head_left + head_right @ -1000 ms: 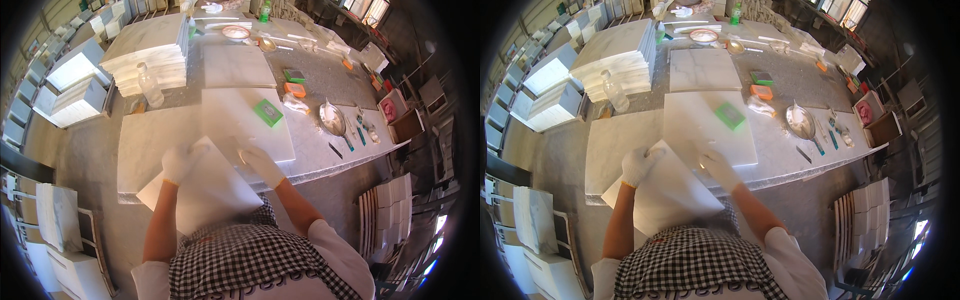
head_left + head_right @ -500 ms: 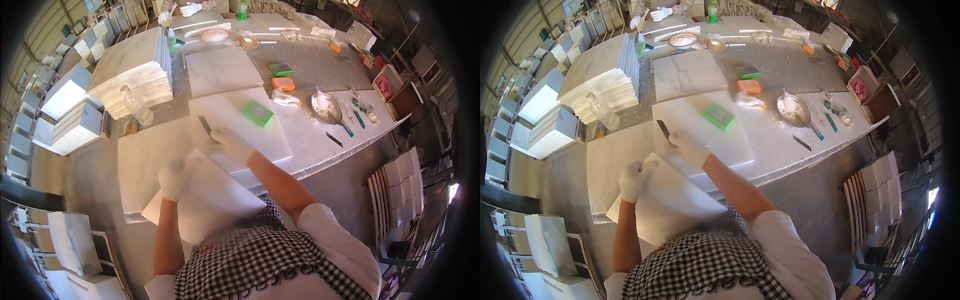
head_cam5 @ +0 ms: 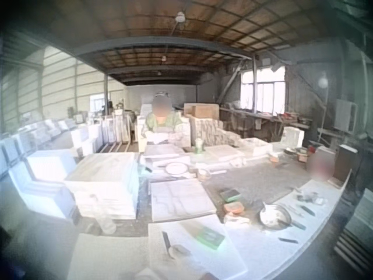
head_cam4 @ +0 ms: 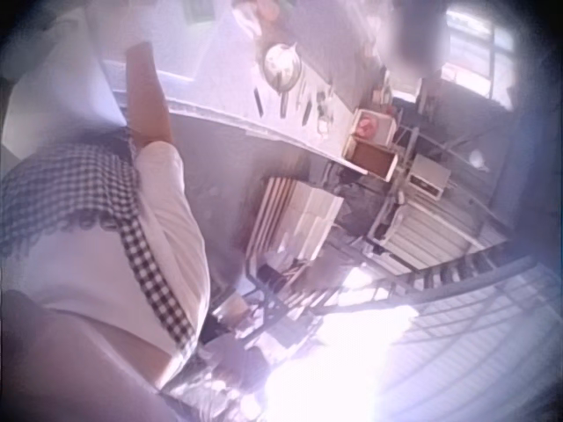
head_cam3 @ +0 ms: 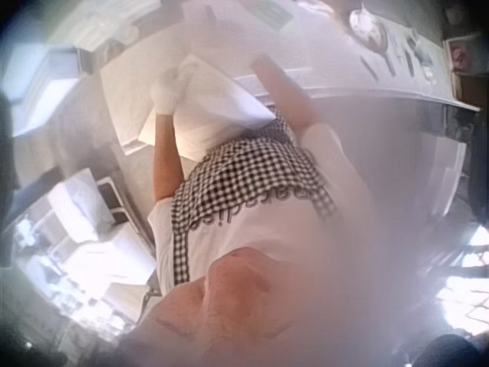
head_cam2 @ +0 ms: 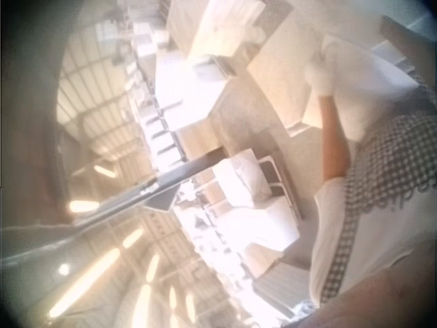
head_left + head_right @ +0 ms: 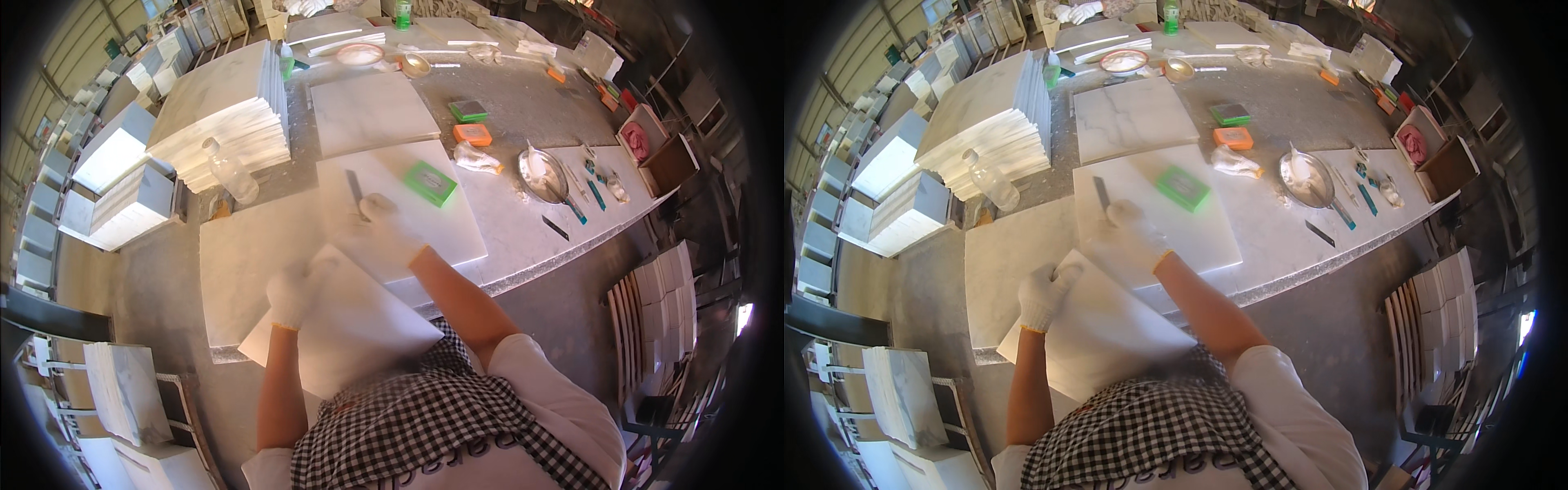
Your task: The person repeatedly wipes the surface of a white styrofoam sheet with a green sponge while wearing white gloves. They flip the sheet over and continue wiping both sides, then place it on a nearby stack.
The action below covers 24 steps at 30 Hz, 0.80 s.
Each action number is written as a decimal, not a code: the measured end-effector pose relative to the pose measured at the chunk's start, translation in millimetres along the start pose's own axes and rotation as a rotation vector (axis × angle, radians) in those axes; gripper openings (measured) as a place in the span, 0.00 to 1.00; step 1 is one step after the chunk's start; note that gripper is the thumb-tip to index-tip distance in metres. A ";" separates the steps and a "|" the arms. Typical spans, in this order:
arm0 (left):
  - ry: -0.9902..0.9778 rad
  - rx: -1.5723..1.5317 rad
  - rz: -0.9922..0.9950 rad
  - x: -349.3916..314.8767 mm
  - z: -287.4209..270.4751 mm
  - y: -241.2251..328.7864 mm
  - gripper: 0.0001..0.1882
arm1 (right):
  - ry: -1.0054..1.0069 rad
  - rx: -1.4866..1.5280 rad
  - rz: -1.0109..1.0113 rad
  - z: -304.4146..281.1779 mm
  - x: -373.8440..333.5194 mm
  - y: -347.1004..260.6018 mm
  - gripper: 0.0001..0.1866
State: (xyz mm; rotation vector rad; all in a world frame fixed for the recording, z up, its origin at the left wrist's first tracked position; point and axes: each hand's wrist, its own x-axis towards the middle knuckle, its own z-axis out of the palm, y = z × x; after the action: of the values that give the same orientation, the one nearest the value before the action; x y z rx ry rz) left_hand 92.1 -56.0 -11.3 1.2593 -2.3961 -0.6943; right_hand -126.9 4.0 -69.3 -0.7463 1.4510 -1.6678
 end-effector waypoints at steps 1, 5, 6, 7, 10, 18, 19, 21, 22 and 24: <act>-0.021 -0.017 -0.012 -1.1 -0.5 0.4 0.34 | -0.016 0.092 0.024 -5.9 -0.3 -1.4 0.16; -0.072 -0.016 -0.039 -2.1 -1.9 2.6 0.34 | 0.079 0.087 0.111 -28.8 -28.8 -18.9 0.13; -0.066 -0.020 -0.043 -1.9 -2.1 2.9 0.34 | 0.084 -0.005 0.087 -30.1 -37.4 -24.1 0.12; -0.059 -0.023 -0.049 -1.5 -2.2 3.1 0.33 | 0.071 -0.007 0.098 -28.9 -45.8 -28.6 0.11; -0.041 -0.021 -0.043 -0.6 -2.0 2.8 0.33 | 0.021 -0.033 0.069 -19.3 -69.1 -38.4 0.09; -0.042 -0.003 -0.039 -1.3 -1.9 3.1 0.33 | -0.004 -0.146 0.034 7.0 -107.4 -55.8 0.12; -0.042 0.009 -0.035 -0.9 -1.6 3.0 0.33 | -0.006 -0.201 0.061 11.5 -113.7 -57.1 0.13; -0.036 0.013 -0.024 -0.5 -1.1 1.4 0.33 | 0.022 -0.295 0.161 23.9 -127.6 -55.9 0.14; -0.031 0.006 -0.016 0.0 -0.3 0.5 0.33 | -0.001 -0.307 0.134 31.3 -132.3 -53.2 0.14; -0.012 0.002 0.019 0.8 1.6 -2.4 0.33 | -0.072 -0.294 0.079 43.5 -137.0 -44.2 0.15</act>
State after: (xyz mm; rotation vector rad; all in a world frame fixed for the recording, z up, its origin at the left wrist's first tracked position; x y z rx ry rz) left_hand 92.5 -57.5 -14.0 1.2348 -2.4158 -0.6954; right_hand -27.6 99.8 -9.6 -0.8867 1.6719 -1.3700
